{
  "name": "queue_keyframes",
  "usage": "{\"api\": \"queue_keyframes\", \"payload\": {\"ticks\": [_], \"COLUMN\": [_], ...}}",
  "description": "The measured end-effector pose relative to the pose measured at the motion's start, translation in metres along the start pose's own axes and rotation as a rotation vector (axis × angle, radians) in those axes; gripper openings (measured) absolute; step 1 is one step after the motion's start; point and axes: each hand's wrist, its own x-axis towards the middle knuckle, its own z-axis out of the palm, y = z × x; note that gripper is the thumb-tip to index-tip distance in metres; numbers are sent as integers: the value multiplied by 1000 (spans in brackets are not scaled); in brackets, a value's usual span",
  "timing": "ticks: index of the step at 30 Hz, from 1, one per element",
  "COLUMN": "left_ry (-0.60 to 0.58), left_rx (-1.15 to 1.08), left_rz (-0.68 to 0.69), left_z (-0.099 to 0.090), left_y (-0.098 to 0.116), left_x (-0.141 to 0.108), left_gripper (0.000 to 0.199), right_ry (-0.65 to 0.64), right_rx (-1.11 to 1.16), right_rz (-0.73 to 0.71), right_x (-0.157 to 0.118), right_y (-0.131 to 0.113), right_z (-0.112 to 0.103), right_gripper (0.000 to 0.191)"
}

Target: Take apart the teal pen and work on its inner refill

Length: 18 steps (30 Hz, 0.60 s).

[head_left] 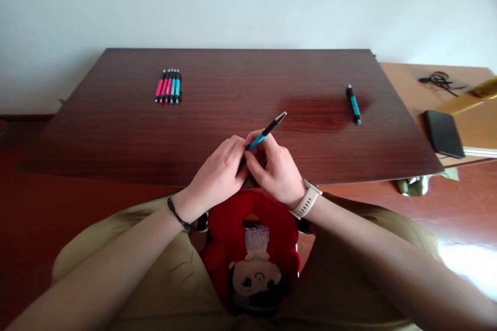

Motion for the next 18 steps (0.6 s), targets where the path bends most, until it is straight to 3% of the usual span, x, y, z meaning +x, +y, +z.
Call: {"api": "queue_keyframes", "payload": {"ticks": [8,18], "left_ry": [9,32], "left_rx": [-48,44], "left_rz": [-19,32], "left_z": [1,6], "left_y": [2,-2], "left_x": [1,-1], "left_gripper": [17,30], "right_ry": [107,531], "right_rx": [162,684], "right_rz": [27,141], "right_x": [-5,13], "right_y": [1,13], "right_z": [-4,-42], "right_gripper": [16,24]}}
